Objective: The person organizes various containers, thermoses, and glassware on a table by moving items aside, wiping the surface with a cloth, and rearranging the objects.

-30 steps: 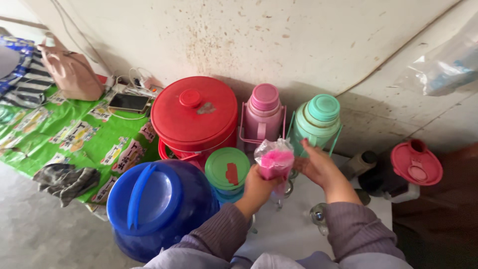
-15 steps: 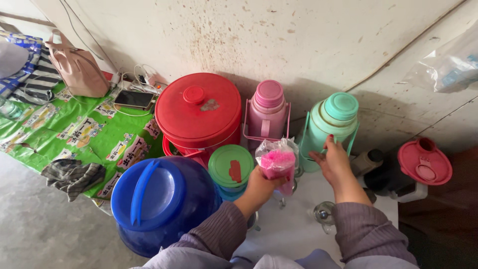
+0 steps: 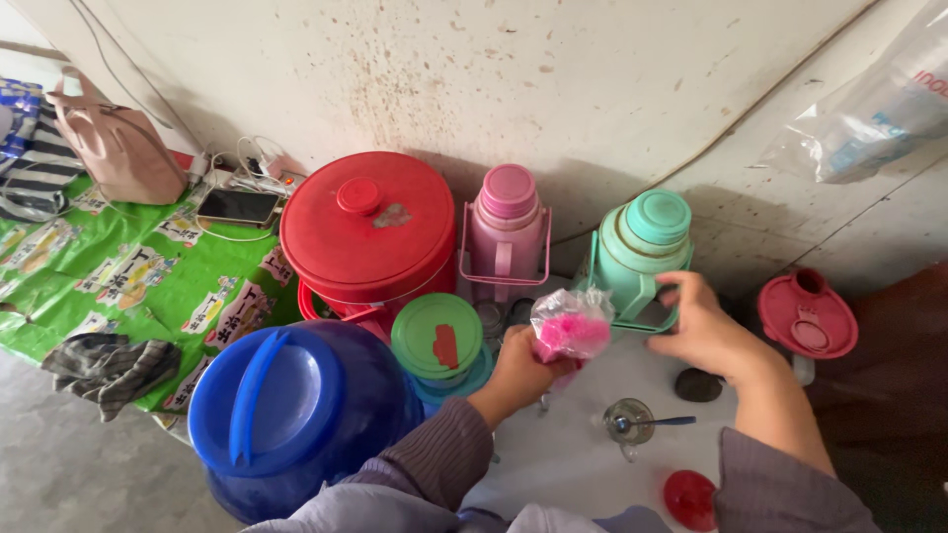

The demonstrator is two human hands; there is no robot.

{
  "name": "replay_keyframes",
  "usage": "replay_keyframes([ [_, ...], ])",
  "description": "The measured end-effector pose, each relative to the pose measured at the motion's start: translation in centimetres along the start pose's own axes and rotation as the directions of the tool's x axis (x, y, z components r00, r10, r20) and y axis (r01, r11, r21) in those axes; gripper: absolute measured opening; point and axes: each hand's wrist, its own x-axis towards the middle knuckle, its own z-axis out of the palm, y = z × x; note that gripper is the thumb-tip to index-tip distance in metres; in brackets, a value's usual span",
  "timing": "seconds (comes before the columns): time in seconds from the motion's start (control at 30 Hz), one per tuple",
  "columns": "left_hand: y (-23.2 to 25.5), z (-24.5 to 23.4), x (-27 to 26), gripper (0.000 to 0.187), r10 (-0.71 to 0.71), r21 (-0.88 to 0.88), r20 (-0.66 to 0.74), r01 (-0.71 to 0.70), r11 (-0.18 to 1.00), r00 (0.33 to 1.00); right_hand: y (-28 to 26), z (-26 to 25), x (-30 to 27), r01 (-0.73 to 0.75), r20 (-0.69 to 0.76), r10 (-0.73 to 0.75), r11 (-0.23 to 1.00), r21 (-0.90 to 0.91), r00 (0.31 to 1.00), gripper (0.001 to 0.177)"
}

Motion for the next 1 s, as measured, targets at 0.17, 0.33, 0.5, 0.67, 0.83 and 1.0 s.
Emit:
replay_keyframes([
  [0.17,2.5,-0.3,1.3,0.040,-0.260,-0.153,0.324,0.322,0.934,0.910,-7.1,0.7,-3.1,0.661,0.120,-0.663,0.748,0.066,0.739,0.108],
  [0.33,2.4,0.6,3.3,0.064,-0.174,-0.202,0.129,0.198,0.959,0.976,-10.0,0.9,-3.7,0.252,-0.131,-0.264,0.962,-0.102,0.956,0.057],
  [0.5,-0.3,1.7,5.3,0.100,-0.397,0.048,0.041,0.395,0.918,0.917,-10.3,1.9,-0.4,0.204,-0.537,-0.260,0.965,-0.163,0.802,0.054],
  [0.67,-0.4,3.6,5.6,0.107,-0.430,0.063,-0.012,0.429,0.901,0.903,-10.1,6.4,4.5,0.063,-0.629,-0.185,0.975,-0.211,0.755,0.040],
  [0.83,0.7,3.3,6.0,0.083,-0.318,-0.061,-0.050,0.315,0.947,0.947,-9.0,10.6,8.1,0.123,-0.636,-0.252,0.963,-0.241,0.729,0.041],
  [1.0,-0.8,3.0,6.1,0.039,-0.329,-0.095,-0.058,0.323,0.942,0.942,-7.8,12.1,10.1,0.152,-0.601,-0.211,0.977,-0.148,0.771,0.040],
])
